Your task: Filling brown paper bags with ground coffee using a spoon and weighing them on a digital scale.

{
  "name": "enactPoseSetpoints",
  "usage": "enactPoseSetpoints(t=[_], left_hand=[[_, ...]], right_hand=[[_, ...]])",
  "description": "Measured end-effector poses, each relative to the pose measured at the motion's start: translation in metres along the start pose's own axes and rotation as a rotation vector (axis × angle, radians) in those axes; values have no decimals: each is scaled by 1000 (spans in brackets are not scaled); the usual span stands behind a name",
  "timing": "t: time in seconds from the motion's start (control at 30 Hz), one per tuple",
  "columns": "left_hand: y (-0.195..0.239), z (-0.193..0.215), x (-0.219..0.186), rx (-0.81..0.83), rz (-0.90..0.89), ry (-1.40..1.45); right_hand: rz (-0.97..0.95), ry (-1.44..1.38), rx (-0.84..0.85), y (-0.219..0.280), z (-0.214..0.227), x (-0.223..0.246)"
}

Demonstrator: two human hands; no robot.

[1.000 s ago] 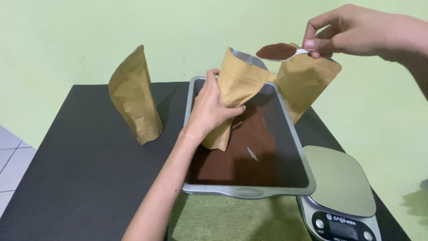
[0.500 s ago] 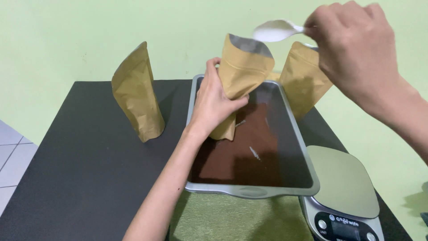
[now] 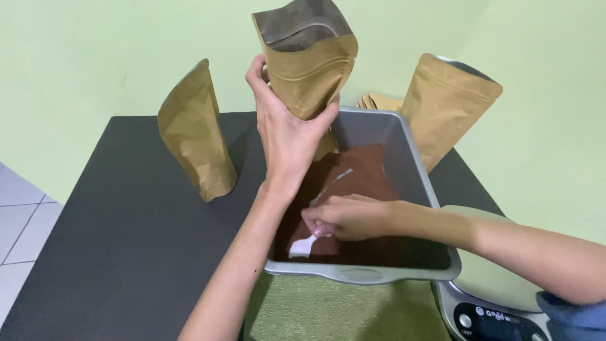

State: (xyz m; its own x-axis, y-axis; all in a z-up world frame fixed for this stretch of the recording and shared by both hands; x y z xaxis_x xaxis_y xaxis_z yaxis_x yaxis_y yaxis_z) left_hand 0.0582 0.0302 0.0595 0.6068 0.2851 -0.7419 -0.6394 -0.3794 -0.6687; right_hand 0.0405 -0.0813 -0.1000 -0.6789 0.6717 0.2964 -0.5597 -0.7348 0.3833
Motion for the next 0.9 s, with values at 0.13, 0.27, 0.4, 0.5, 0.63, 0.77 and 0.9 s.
enactPoseSetpoints(t=[0.13,0.27,0.4,0.5,0.63,0.77,0.9], left_hand=[[-1,3,-1,-35,-47,5],[1,5,-2,-57,-55,20],[1,7,-5,-87,-76,11],[0,6,-4,-74,-47,6],[0,6,0,-67,-26,26],[0,5,1,-58,-14,-3],[1,7,-3,-51,-38,37]], right_hand=[[6,30,-110,-40,12,-37],[37,62,-326,-58,46,-76],[-203,65,-396,-69,64,-129],[-464,160,-419,-61,79,-153],[-676,375,-308,-37,83,-157],[-956,425,-189,-6,68,-170],[-858,361,-179,-4,48,-147]])
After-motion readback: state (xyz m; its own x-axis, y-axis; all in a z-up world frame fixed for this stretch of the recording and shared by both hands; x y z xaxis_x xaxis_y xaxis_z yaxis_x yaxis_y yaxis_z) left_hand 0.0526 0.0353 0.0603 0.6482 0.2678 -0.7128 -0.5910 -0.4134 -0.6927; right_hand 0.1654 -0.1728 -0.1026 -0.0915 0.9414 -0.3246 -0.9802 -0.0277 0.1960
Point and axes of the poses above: each hand's wrist, its own y-axis away from the middle knuckle, its own z-axis out of the back of the hand, x = y × z, the point moved 9 cm from there along -y, towards the middle knuckle, and after that the axes turned 3 degrees about -x, right-handed, at the moved point
